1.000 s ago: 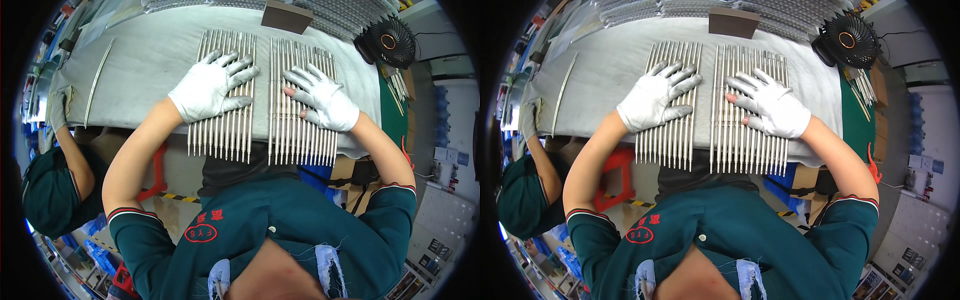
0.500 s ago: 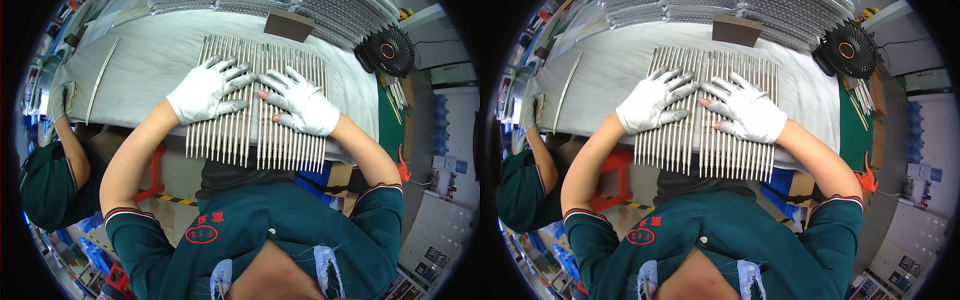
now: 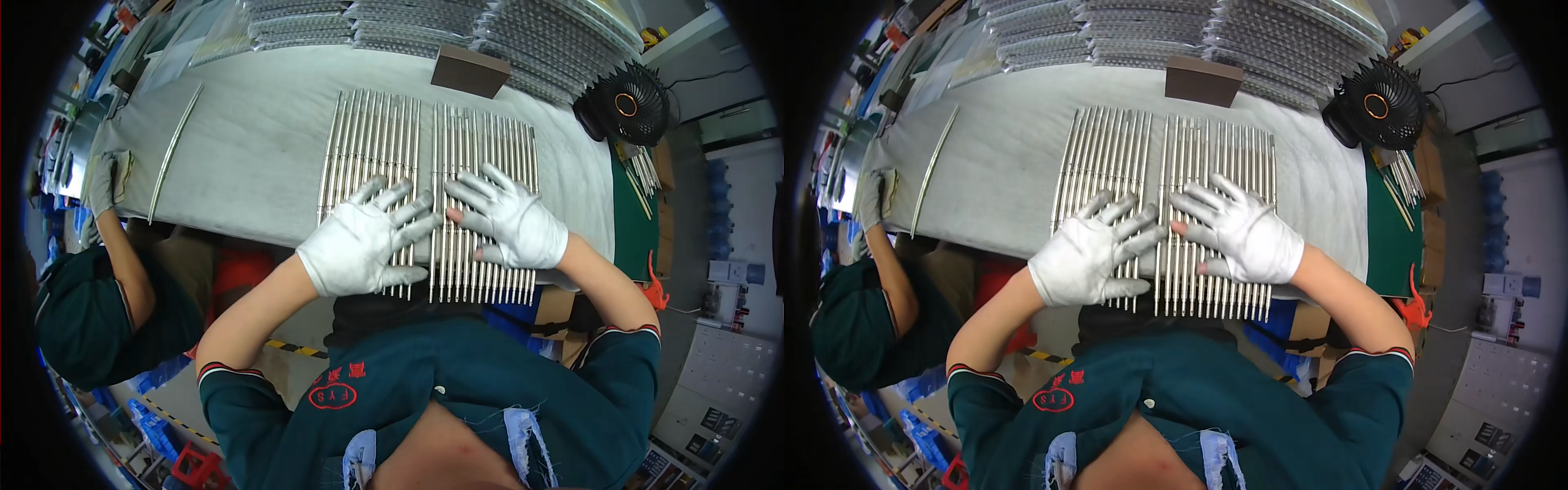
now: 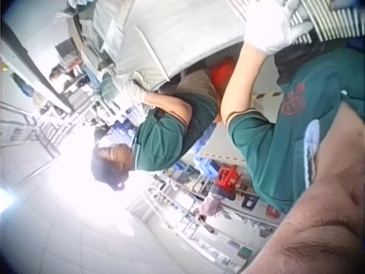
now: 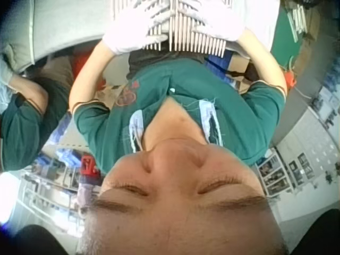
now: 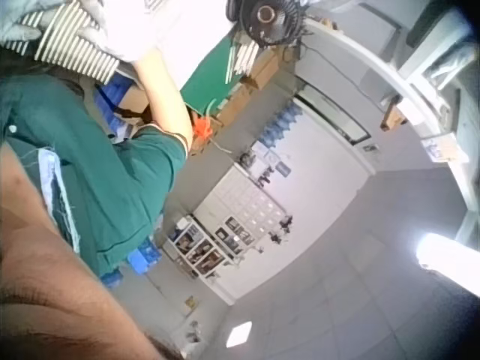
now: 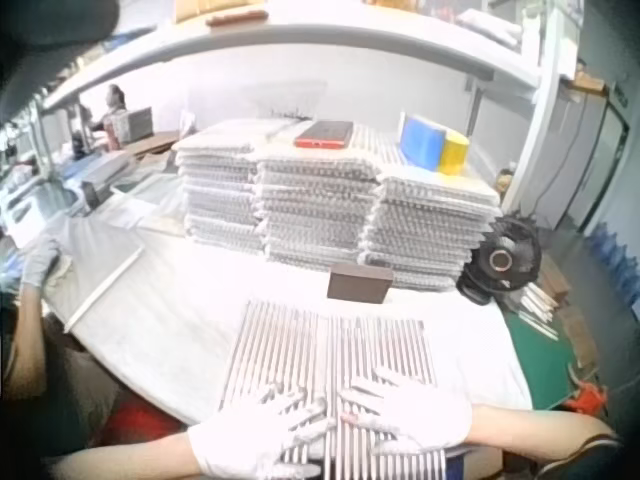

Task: The person uses a sanding block to polish a large array of metal rods arranged on a table. They repeatedly rub the block across the rods and occasionally adjust their position. A coworker is visible in the background cleaning other items.

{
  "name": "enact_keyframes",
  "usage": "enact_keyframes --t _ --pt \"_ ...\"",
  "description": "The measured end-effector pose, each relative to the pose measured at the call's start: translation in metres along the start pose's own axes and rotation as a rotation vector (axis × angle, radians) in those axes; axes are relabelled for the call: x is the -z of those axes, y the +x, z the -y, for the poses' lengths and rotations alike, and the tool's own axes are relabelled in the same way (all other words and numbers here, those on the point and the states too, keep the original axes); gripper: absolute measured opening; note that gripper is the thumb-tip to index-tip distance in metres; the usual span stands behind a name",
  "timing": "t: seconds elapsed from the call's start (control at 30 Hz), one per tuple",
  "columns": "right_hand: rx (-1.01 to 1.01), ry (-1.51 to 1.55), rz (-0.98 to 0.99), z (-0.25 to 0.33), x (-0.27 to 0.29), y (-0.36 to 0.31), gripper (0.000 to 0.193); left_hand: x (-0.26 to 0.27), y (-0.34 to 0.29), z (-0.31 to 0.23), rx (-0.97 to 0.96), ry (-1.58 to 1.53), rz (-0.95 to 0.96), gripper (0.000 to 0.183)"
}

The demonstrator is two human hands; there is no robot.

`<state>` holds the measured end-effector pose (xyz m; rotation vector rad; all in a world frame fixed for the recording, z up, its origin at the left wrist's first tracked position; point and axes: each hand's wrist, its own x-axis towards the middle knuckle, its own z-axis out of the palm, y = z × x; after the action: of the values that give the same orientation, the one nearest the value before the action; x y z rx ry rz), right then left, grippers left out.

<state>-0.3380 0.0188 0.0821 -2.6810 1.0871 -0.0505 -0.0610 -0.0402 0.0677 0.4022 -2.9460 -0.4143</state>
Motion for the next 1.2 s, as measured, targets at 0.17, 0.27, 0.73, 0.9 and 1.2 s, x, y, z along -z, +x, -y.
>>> enact_keyframes --t 0.17,0.27,0.73,0.9,1.2 --pt "-0.004 0.109 -0.001 0.01 -0.005 -0.026 0.071 -0.005 0.01 -0.018 -0.038 -0.045 0.006 0.075" --pt "0.008 0.111 -0.012 0.009 -0.009 -0.021 0.072 -0.002 0.009 -0.017 -0.03 -0.049 0.013 0.074" --pt "0.142 0.181 -0.115 0.016 -0.016 0.056 0.072 0.026 -0.047 0.024 0.222 0.015 -0.003 0.069" --pt "0.129 0.074 -0.106 0.003 -0.014 0.064 0.07 0.022 -0.036 0.05 0.325 0.087 -0.057 0.071" --pt "0.042 0.057 -0.064 -0.005 -0.008 0.018 0.064 0.011 0.007 0.028 0.226 0.066 -0.024 0.072"
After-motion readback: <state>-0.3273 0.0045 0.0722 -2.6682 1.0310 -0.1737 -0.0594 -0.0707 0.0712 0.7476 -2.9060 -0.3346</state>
